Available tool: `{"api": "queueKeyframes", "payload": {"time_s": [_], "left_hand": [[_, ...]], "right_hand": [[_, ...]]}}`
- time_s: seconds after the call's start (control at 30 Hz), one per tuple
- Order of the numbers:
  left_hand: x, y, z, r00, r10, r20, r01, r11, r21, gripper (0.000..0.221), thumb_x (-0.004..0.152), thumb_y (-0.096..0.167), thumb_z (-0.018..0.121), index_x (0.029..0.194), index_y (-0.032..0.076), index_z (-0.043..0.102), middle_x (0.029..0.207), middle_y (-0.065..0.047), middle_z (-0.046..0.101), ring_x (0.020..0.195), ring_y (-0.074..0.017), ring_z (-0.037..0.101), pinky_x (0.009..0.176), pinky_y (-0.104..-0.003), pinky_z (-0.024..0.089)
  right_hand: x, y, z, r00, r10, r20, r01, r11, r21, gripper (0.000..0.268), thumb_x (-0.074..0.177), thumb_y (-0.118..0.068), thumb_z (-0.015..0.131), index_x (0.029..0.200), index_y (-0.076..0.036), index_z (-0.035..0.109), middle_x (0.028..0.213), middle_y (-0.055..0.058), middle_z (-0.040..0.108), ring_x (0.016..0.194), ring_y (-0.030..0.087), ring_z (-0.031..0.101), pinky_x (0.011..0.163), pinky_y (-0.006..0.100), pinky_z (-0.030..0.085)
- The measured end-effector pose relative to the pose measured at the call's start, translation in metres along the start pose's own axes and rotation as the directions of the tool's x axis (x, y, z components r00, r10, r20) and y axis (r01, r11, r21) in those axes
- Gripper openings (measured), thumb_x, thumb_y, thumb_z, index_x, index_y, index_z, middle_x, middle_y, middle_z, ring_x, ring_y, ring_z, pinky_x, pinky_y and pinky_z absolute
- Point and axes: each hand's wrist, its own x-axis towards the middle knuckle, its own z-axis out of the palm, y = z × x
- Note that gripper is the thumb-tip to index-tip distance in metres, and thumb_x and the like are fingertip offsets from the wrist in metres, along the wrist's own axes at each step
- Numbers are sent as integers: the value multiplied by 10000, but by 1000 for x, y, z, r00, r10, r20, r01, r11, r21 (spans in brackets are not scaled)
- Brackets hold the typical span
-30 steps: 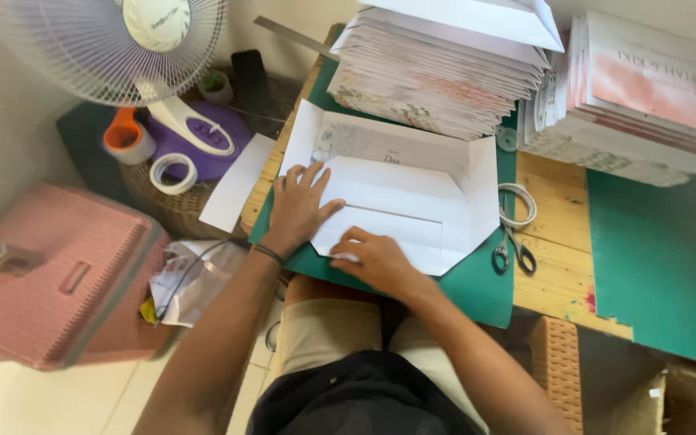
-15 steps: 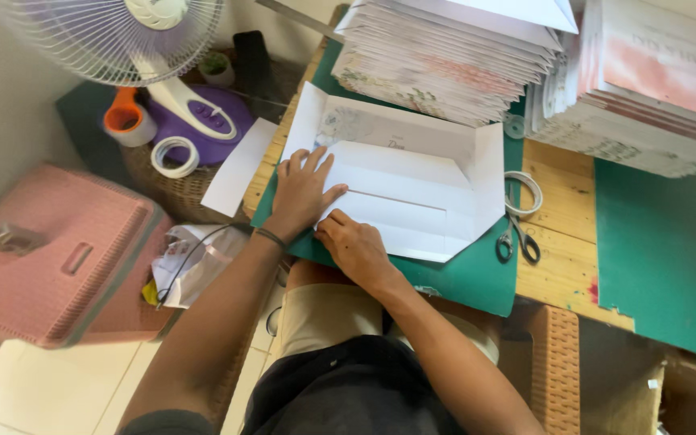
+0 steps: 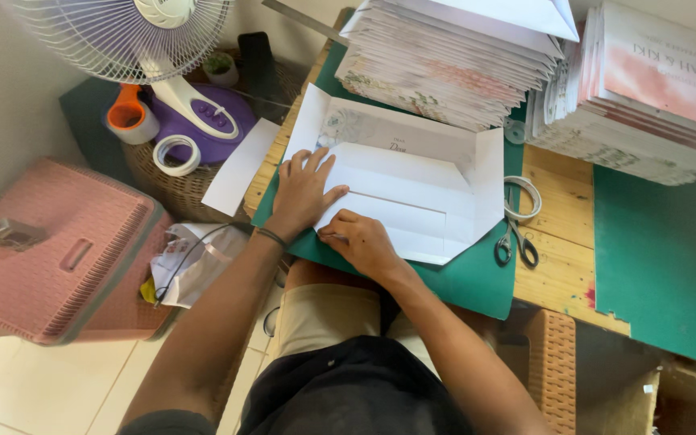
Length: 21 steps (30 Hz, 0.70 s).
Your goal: The person assembles wedding invitations by applying adhesive tape to cardstock flaps and folding them into envelopes. They use scissors to cut the tape and press the folds by hand to secure them.
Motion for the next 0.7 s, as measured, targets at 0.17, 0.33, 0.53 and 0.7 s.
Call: {"api": "queueKeyframes", "payload": {"time_s": [0.17, 0.33, 0.53, 0.7], "left_hand": [[0, 1, -2, 1000, 3, 15, -3, 1000, -5, 661, 929, 476, 683, 1401, 28, 572, 1516, -106, 473, 1344, -361, 385, 1112, -529, 270], [1, 1, -4, 1000, -9, 24, 10, 999, -39, 671, 923, 477, 691, 1396, 16, 569, 1522, -118, 463, 1347, -368, 375, 1112, -517, 261], [3, 1, -4, 998, -31, 48, 34, 998, -49, 697, 902, 482, 703, 1400, 15, 563, 1537, -117, 455, 1358, -362, 372, 1121, -516, 260], [0, -2, 1, 999, -12, 36, 13, 999, -32, 679, 924, 469, 690, 1410, 12, 568, 1532, -125, 461, 1360, -377, 370, 1127, -539, 254]], "right_hand": [[-3, -11, 14, 996, 33, -86, -47, 984, -172, 66, 938, -150, 709, 949, -85, 708, 922, 72, 690, 698, 305, 684, 622, 411, 546], [-6, 0, -1, 973, 188, -131, -143, 946, 291, 147, 1073, -177, 547, 1072, -42, 604, 842, 71, 642, 662, 196, 651, 597, 350, 545], [-113, 75, -115, 908, 412, -68, -414, 910, -16, 291, 1023, -131, 383, 998, -76, 667, 856, 32, 634, 641, 122, 610, 579, 304, 513], [-325, 118, -316, 467, 379, -799, -857, 416, -304, 278, 1063, -134, 412, 998, -61, 672, 858, 47, 645, 668, 133, 619, 599, 306, 519]]}}
